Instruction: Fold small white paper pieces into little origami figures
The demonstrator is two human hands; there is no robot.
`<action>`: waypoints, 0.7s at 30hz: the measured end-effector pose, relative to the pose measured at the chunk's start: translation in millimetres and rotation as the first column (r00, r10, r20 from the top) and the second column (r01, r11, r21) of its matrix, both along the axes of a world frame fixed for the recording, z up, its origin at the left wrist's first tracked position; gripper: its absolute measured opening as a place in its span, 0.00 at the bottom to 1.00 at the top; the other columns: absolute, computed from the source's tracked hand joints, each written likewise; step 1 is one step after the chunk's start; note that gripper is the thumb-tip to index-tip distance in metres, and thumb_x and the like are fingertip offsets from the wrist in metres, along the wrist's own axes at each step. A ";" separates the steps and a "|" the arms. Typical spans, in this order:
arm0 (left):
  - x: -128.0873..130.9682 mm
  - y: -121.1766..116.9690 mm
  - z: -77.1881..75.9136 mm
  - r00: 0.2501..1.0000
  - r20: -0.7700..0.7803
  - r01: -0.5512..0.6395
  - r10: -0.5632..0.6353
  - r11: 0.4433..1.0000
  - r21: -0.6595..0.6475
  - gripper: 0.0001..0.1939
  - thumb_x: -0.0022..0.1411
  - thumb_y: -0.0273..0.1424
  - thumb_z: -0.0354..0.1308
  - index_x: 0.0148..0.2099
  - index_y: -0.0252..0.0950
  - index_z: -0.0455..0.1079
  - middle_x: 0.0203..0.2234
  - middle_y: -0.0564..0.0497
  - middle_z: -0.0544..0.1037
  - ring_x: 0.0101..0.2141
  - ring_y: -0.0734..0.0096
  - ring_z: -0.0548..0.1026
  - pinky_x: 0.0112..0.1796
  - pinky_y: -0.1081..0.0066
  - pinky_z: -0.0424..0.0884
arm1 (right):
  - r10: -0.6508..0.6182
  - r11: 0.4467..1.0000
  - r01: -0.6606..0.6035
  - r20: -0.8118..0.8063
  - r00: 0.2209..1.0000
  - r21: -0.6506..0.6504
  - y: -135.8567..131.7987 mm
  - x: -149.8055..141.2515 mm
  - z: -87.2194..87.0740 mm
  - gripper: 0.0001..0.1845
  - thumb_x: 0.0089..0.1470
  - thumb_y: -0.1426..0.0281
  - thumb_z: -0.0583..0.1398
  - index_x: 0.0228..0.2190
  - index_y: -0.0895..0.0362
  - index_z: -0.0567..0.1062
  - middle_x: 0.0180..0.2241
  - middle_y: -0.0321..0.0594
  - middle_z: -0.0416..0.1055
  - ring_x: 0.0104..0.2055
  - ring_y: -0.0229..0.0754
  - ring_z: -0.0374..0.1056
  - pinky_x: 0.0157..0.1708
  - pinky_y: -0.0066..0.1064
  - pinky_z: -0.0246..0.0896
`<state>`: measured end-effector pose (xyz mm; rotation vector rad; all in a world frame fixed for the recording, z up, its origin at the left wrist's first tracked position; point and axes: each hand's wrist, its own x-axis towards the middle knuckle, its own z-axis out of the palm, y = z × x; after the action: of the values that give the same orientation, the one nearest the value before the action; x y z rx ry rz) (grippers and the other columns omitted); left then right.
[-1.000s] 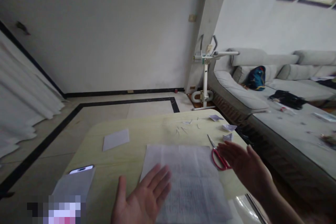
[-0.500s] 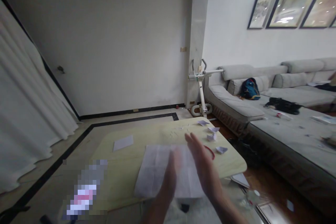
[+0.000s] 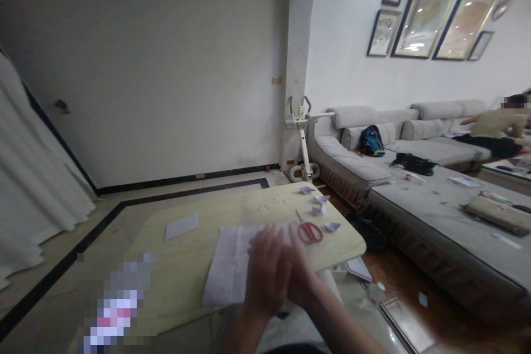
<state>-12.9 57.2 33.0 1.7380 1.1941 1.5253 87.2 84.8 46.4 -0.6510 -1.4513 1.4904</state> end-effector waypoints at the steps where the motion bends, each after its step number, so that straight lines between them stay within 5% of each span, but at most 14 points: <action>1: -11.6 1.5 -5.6 0.994 -0.072 -0.080 0.080 0.997 0.008 0.28 0.60 0.46 0.56 0.59 0.38 0.71 0.62 0.41 0.68 0.65 0.48 0.57 0.64 0.50 0.43 | 0.039 0.998 -0.040 -0.018 0.999 -0.049 -3.4 7.2 3.5 0.43 0.59 0.39 0.37 0.51 0.53 0.75 0.47 0.45 0.77 0.56 0.55 0.68 0.50 0.46 0.64; 3: -39.9 1.5 -17.0 0.949 -0.086 -0.312 0.304 0.943 -0.114 0.22 0.63 0.46 0.53 0.50 0.38 0.75 0.52 0.41 0.78 0.55 0.52 0.71 0.57 0.55 0.62 | 0.188 0.924 -0.240 -0.192 0.963 -0.297 -6.7 30.0 5.2 0.42 0.59 0.39 0.39 0.51 0.53 0.76 0.49 0.46 0.76 0.55 0.56 0.69 0.51 0.48 0.63; 4: -54.8 -0.8 -21.8 0.925 -0.080 -0.379 0.370 0.912 -0.157 0.22 0.64 0.46 0.50 0.45 0.37 0.77 0.46 0.40 0.81 0.49 0.52 0.76 0.53 0.56 0.68 | 0.149 0.900 -0.231 -0.237 0.960 -0.369 -6.8 44.3 2.8 0.38 0.59 0.41 0.45 0.47 0.55 0.78 0.48 0.47 0.77 0.53 0.55 0.70 0.52 0.48 0.62; 7: -91.4 -16.9 -28.8 0.888 -0.083 -0.459 0.452 0.862 -0.215 0.23 0.63 0.48 0.49 0.25 0.39 0.73 0.24 0.46 0.80 0.33 0.53 0.79 0.40 0.61 0.74 | -0.179 0.883 0.072 -0.191 0.965 -0.463 -5.4 87.7 -15.5 0.24 0.52 0.48 0.60 0.26 0.57 0.80 0.29 0.46 0.79 0.36 0.51 0.75 0.41 0.44 0.68; 10: -106.0 -36.8 -27.2 0.855 -0.084 -0.513 0.511 0.810 -0.284 0.27 0.65 0.46 0.45 0.19 0.40 0.69 0.12 0.52 0.71 0.23 0.60 0.76 0.30 0.67 0.72 | -0.300 0.861 0.196 -0.157 0.941 -0.470 -7.9 115.9 -36.5 0.27 0.52 0.51 0.62 0.11 0.53 0.67 0.17 0.39 0.70 0.25 0.44 0.69 0.33 0.38 0.67; 13: -103.3 -48.9 -25.3 0.860 -0.099 -0.503 0.500 0.801 -0.325 0.20 0.62 0.41 0.48 0.24 0.39 0.72 0.09 0.56 0.67 0.16 0.64 0.70 0.24 0.69 0.68 | -0.395 0.838 0.315 -0.099 0.913 -0.445 -14.4 123.5 -48.0 0.31 0.49 0.57 0.64 0.05 0.52 0.59 0.15 0.40 0.66 0.25 0.44 0.67 0.29 0.36 0.65; 19: -90.3 -57.6 -20.7 0.881 -0.009 -0.445 0.474 0.822 -0.356 0.17 0.58 0.39 0.49 0.23 0.39 0.72 0.06 0.58 0.62 0.11 0.68 0.63 0.17 0.71 0.62 | -0.453 0.832 0.408 -0.035 0.891 -0.375 -22.3 109.6 -55.7 0.27 0.47 0.61 0.63 0.04 0.53 0.65 0.20 0.45 0.74 0.24 0.44 0.66 0.29 0.37 0.64; 21: -87.1 -58.9 -14.7 0.885 0.023 -0.435 0.465 0.843 -0.318 0.19 0.59 0.41 0.50 0.22 0.39 0.72 0.09 0.55 0.68 0.15 0.66 0.70 0.21 0.71 0.68 | -0.457 0.833 0.411 -0.041 0.889 -0.370 -24.0 103.8 -56.4 0.21 0.48 0.58 0.63 0.11 0.55 0.74 0.22 0.45 0.76 0.26 0.46 0.69 0.31 0.38 0.65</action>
<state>-100.0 -1.8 18.3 1.2138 1.7718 1.5516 191.0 60.8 -10.0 -1.0116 -0.8591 1.3995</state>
